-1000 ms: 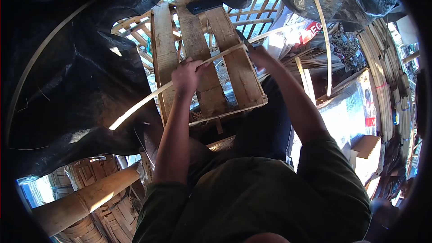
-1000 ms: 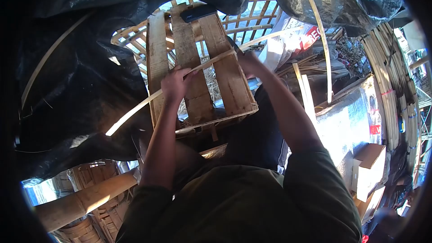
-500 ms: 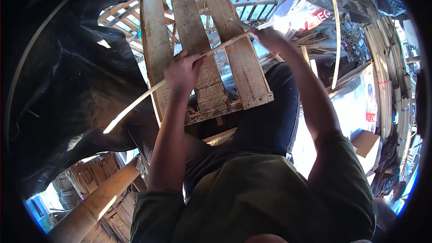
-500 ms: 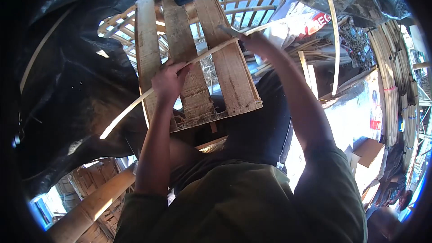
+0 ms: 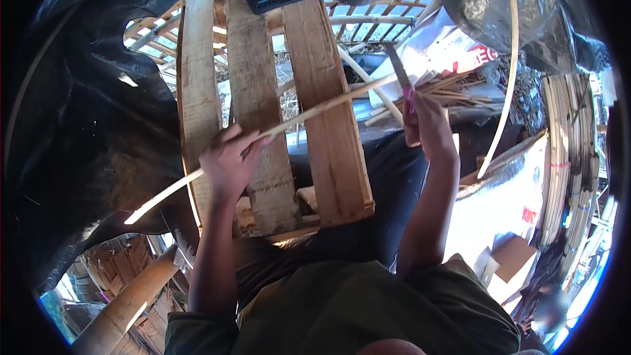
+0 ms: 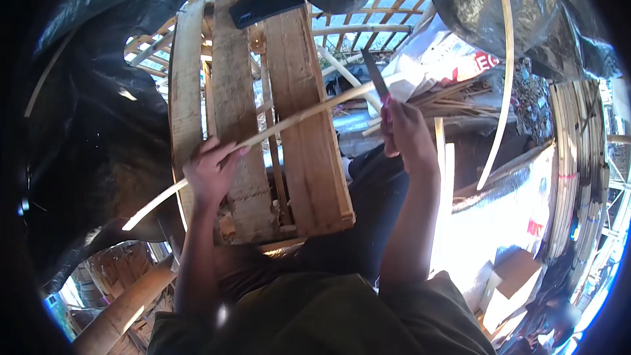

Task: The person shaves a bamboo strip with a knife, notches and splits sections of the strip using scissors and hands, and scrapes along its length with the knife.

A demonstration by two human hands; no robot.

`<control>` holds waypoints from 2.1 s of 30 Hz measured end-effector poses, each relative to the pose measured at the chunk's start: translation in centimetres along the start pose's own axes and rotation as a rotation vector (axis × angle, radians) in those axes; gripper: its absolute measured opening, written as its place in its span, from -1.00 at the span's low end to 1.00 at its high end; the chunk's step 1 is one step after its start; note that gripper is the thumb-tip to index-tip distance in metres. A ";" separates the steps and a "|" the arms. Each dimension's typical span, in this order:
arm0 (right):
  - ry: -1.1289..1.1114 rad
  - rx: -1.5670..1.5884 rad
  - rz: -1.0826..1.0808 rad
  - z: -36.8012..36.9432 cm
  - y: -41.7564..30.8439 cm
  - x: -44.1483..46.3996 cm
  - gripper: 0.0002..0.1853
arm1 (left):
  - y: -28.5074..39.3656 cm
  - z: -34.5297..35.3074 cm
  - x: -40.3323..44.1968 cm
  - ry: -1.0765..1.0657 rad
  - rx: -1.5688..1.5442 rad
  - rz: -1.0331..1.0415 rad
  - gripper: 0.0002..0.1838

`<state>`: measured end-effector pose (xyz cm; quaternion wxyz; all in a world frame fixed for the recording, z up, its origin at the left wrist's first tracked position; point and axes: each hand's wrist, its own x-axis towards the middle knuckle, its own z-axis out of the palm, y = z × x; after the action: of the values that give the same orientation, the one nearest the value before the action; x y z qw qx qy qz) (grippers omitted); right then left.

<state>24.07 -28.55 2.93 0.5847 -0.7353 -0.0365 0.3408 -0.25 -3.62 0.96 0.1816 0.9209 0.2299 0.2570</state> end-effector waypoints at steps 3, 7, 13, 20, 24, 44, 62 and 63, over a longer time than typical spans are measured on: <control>-0.074 0.046 0.053 0.4 0.5 0.9 -0.57 | 0.0 -0.1 0.3 -0.035 0.011 0.017 -0.75; -0.123 -0.059 0.074 0.5 1.1 2.0 -0.54 | 0.1 0.2 0.3 -0.029 -0.021 -0.002 -0.72; -0.025 -0.231 0.106 1.6 1.1 2.4 -0.56 | 0.3 0.3 0.6 -0.073 0.044 0.020 -0.73; 0.093 -0.464 -0.108 3.1 2.9 2.7 -0.56 | 0.4 0.2 0.9 -0.060 -0.002 -0.003 -0.72; 0.202 -0.510 -0.166 3.4 2.2 2.4 -0.59 | 0.0 0.3 0.4 -0.065 0.031 -0.004 -0.74; 0.109 -0.694 0.130 5.1 -1.5 -0.8 -0.57 | -1.2 -0.2 -0.7 -0.099 -0.011 0.009 -0.74; 0.214 -0.916 -0.068 8.0 1.9 -0.3 -0.32 | -0.9 -0.7 -0.5 -0.099 -0.036 0.015 -0.78; 0.130 -0.904 -0.007 6.6 1.5 0.6 -0.30 | -0.9 -0.8 -0.7 -0.103 -0.027 0.012 -0.77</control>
<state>20.38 -23.27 0.77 0.2073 -0.9364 -0.1475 0.2418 -1.56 -3.06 0.87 0.2042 0.9317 0.2114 0.2136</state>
